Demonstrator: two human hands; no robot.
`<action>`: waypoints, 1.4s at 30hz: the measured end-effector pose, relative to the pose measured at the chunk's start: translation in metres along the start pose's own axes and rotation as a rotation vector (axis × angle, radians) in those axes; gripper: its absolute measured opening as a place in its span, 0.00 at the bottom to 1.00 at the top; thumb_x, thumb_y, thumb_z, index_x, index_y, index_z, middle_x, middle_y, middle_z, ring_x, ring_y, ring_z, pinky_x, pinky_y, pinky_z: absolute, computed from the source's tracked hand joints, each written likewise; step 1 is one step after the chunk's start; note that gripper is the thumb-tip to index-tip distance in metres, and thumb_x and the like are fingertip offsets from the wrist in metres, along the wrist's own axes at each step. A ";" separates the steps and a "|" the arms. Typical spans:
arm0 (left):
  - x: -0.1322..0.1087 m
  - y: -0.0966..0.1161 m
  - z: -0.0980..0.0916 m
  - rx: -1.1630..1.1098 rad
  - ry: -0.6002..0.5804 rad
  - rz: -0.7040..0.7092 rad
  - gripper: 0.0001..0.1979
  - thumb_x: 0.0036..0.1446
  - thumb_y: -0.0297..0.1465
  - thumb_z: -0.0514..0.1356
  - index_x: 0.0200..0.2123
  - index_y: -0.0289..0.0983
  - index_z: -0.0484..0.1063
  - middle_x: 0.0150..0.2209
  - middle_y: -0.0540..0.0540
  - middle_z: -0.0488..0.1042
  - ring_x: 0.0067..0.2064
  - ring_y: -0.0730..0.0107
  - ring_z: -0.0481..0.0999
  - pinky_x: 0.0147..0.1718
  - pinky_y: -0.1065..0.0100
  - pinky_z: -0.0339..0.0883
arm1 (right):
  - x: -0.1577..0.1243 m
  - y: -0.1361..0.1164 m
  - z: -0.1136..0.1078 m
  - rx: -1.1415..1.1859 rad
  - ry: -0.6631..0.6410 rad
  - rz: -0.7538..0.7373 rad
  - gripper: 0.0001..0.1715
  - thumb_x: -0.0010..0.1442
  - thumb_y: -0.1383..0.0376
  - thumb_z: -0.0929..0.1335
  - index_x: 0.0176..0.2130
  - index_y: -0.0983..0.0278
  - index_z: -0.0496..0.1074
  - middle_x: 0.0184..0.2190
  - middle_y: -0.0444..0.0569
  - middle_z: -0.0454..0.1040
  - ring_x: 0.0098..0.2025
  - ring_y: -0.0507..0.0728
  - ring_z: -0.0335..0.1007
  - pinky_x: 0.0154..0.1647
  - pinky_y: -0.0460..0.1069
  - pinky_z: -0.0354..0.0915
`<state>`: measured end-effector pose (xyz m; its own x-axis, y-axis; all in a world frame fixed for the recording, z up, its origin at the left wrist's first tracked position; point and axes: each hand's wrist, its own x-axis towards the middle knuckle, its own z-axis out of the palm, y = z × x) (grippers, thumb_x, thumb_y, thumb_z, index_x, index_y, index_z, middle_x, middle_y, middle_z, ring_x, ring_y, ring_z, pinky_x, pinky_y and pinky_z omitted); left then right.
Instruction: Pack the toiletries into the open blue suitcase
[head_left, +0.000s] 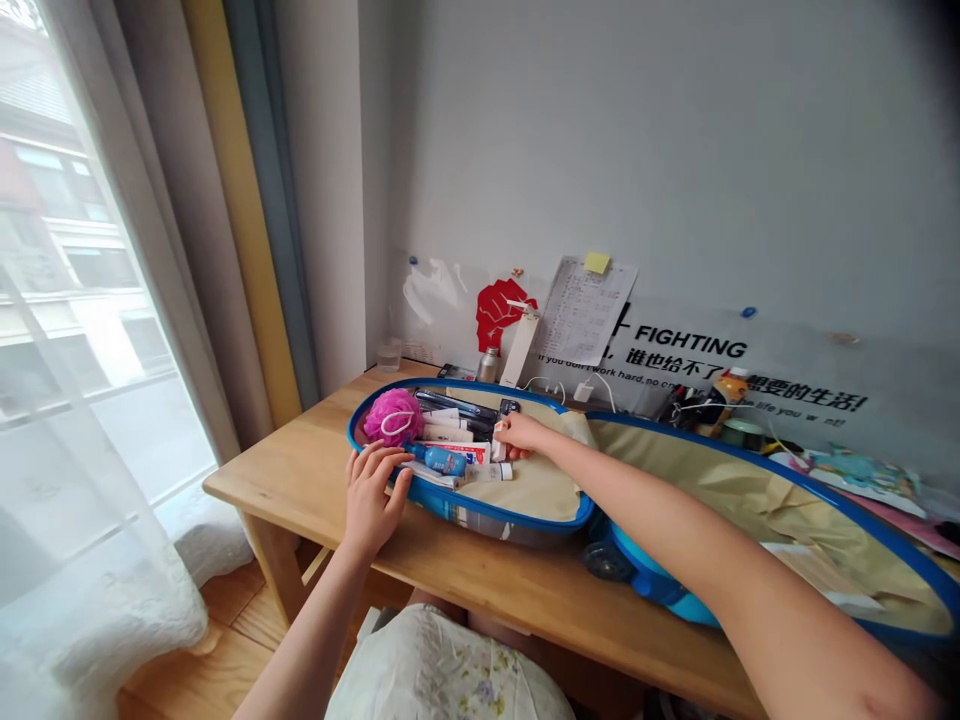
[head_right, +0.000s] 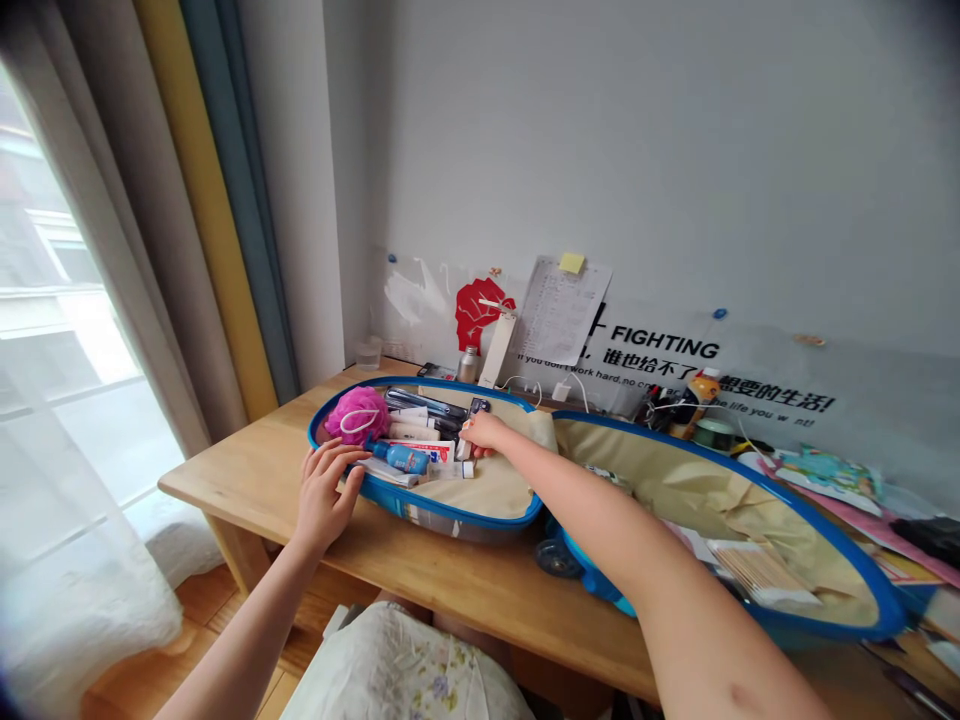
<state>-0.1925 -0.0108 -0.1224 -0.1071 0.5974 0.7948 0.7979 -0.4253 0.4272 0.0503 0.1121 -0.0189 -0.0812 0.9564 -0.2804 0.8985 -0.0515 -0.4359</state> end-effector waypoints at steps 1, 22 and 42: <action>0.000 0.000 0.000 -0.002 -0.002 -0.003 0.14 0.67 0.38 0.51 0.43 0.43 0.76 0.46 0.46 0.78 0.56 0.56 0.68 0.62 0.49 0.51 | 0.000 0.000 0.001 -0.021 0.010 0.002 0.07 0.60 0.64 0.69 0.32 0.67 0.71 0.19 0.46 0.73 0.20 0.50 0.69 0.21 0.42 0.62; -0.001 -0.001 0.001 -0.008 0.012 0.008 0.14 0.66 0.38 0.51 0.43 0.43 0.76 0.46 0.45 0.78 0.57 0.56 0.68 0.62 0.50 0.51 | -0.079 0.070 -0.108 -0.007 0.125 -0.056 0.08 0.62 0.66 0.64 0.42 0.63 0.71 0.33 0.48 0.76 0.27 0.48 0.67 0.27 0.42 0.60; 0.000 -0.003 0.001 -0.001 0.022 0.042 0.14 0.67 0.38 0.51 0.42 0.42 0.76 0.45 0.44 0.77 0.55 0.55 0.69 0.60 0.50 0.54 | -0.159 0.190 -0.091 -0.212 0.003 0.056 0.33 0.36 0.74 0.75 0.45 0.58 0.78 0.46 0.55 0.76 0.48 0.57 0.73 0.48 0.45 0.64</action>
<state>-0.1945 -0.0082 -0.1243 -0.0863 0.5639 0.8213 0.8016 -0.4502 0.3933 0.2732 -0.0234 0.0209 -0.0275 0.9547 -0.2962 0.9723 -0.0433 -0.2298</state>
